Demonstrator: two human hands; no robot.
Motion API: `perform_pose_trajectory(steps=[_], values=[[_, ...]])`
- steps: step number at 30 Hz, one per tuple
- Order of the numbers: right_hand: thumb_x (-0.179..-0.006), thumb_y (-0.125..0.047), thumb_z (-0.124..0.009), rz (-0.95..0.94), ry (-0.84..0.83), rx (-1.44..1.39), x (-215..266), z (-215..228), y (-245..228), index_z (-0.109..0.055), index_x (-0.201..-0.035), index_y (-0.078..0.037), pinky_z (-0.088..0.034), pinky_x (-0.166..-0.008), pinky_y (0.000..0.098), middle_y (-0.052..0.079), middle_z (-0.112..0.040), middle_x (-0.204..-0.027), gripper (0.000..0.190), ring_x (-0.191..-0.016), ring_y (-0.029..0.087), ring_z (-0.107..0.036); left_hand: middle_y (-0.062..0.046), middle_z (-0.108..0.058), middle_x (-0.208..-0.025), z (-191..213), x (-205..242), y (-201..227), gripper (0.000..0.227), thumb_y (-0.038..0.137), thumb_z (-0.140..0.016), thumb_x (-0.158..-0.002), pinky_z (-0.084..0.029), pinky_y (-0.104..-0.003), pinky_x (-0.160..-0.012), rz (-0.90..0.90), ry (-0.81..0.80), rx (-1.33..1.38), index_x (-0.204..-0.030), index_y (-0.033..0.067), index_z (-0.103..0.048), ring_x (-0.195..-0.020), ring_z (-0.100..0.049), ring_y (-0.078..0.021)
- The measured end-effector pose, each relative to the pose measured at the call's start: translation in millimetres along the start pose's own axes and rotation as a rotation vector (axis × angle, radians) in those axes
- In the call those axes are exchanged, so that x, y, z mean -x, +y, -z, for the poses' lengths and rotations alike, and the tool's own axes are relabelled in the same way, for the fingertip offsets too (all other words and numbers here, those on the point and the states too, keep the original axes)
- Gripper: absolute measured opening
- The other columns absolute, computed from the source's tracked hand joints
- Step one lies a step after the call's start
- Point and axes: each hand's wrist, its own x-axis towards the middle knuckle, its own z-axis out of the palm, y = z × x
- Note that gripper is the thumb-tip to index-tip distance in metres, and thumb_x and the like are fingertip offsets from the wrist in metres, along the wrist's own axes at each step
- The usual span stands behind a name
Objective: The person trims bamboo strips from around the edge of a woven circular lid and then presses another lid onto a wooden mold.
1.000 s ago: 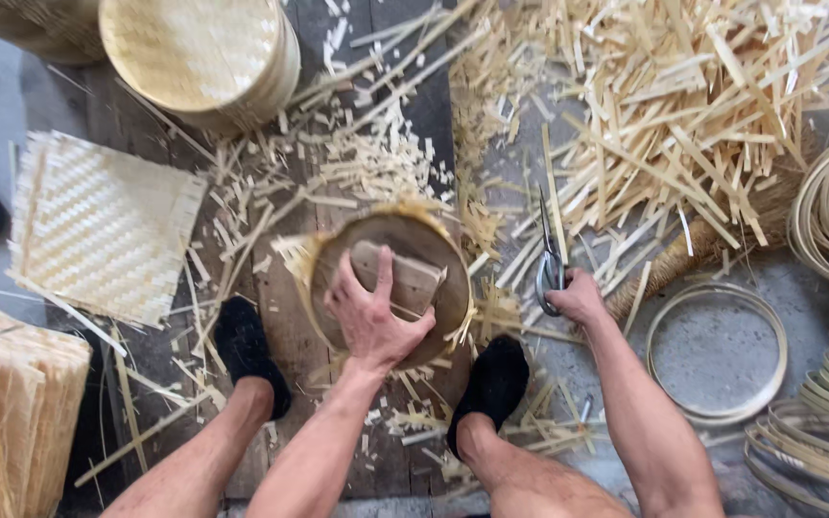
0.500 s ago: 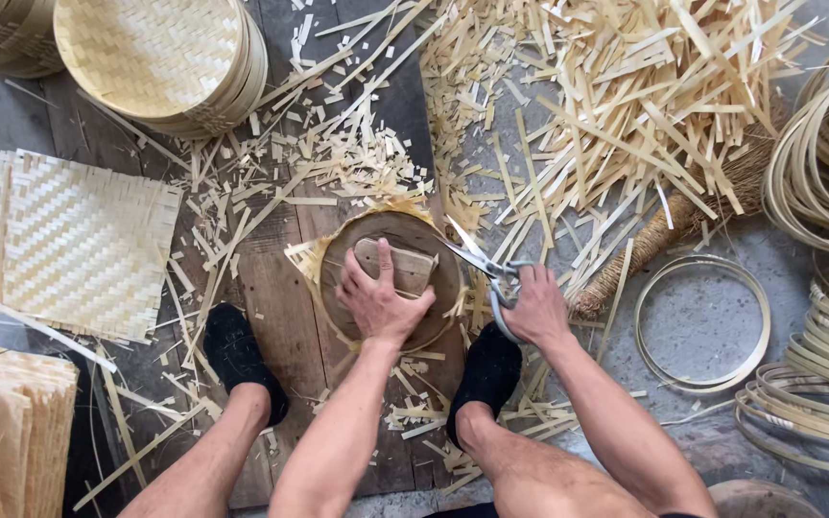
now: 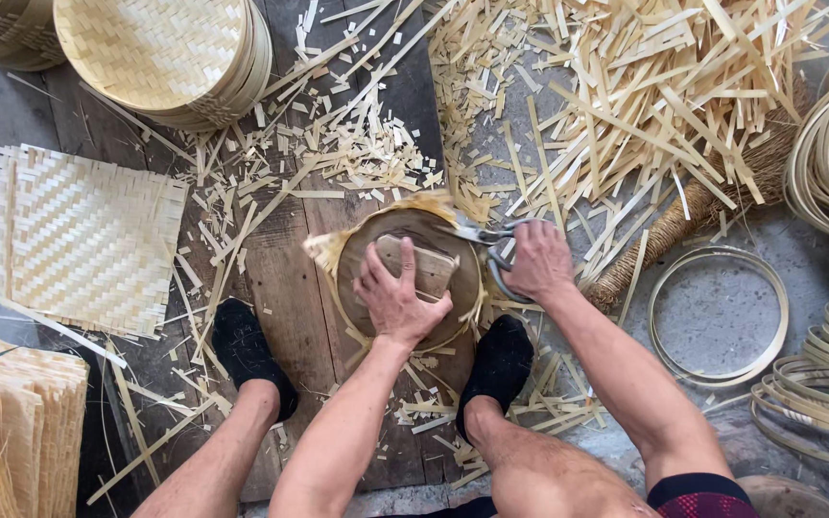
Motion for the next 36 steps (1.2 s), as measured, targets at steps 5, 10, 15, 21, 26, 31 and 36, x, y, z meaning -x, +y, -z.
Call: perform_pose_trajectory(steps=[5,10,15,21,26,31,36], values=[[-0.096,-0.031,-0.053,-0.069,-0.421,-0.034,5,-9,17,-0.067,-0.089,-0.001,-0.053,-0.052,0.0340,0.015,-0.066,-0.081,0.033,-0.066,0.020,-0.062,-0.032,-0.023,-0.152,5,-3,-9,0.124,0.056,-0.087,-0.054,-0.030,-0.071,-0.104,-0.121,-0.028,0.035,-0.158,0.0275,-0.027,-0.137,-0.031,-0.0515],[-0.089,-0.044,-0.059,-0.064,-0.370,-0.028,4,-7,14,-0.067,-0.082,0.002,-0.053,-0.049,0.0349,0.016,-0.065,-0.072,0.047,-0.060,0.022,-0.061,-0.032,-0.024,-0.151,5,-4,-15,0.125,0.055,-0.088,-0.052,-0.030,-0.069,-0.105,-0.231,-0.077,0.022,-0.158,0.0275,-0.027,-0.137,-0.031,-0.0512],[-0.091,-0.028,-0.054,-0.078,-0.489,-0.065,6,-24,18,-0.066,-0.093,-0.002,-0.055,-0.060,0.0348,0.016,-0.065,-0.084,0.029,-0.070,0.021,-0.061,-0.031,-0.024,-0.151,9,-9,-21,0.129,0.055,-0.089,-0.049,-0.028,-0.066,-0.107,-0.340,-0.125,0.015,-0.159,0.0296,-0.026,-0.136,-0.030,-0.0491],[-0.094,-0.045,-0.057,-0.033,-0.490,-0.053,-4,0,27,-0.064,-0.097,0.005,-0.056,-0.063,0.0362,0.019,-0.065,-0.082,0.051,-0.070,0.025,-0.061,-0.029,-0.024,-0.152,13,-18,-31,0.131,0.055,-0.090,-0.046,-0.026,-0.063,-0.111,-0.493,-0.189,0.008,-0.158,0.0299,-0.028,-0.139,-0.029,-0.0469],[-0.089,-0.034,-0.057,-0.044,-0.574,-0.048,-15,-17,15,-0.065,-0.095,0.000,-0.056,-0.060,0.0368,0.016,-0.065,-0.084,0.036,-0.073,0.024,-0.063,-0.026,-0.017,-0.158,21,-26,-33,0.131,0.058,-0.090,-0.046,-0.024,-0.064,-0.115,-0.575,-0.350,-0.061,-0.158,0.0367,-0.025,-0.146,-0.023,-0.0444],[-0.097,-0.036,-0.054,-0.058,-0.637,-0.053,0,-26,44,-0.066,-0.099,-0.001,-0.059,-0.063,0.0393,0.017,-0.067,-0.089,0.037,-0.077,0.025,-0.068,-0.036,0.005,-0.159,11,-7,-2,0.145,0.073,-0.088,-0.054,-0.015,-0.076,-0.111,-0.042,-0.152,0.057,-0.158,0.0249,0.001,-0.148,-0.007,-0.0559],[-0.078,-0.068,-0.063,-0.014,-0.448,-0.042,-22,2,30,-0.065,-0.099,0.005,-0.057,-0.082,0.0441,0.022,-0.065,-0.091,0.077,-0.088,0.032,-0.066,-0.040,0.009,-0.157,-4,-4,22,0.146,0.065,-0.088,-0.058,-0.024,-0.070,-0.111,0.362,-0.229,0.065,-0.161,0.0213,0.006,-0.147,-0.009,-0.0586]])
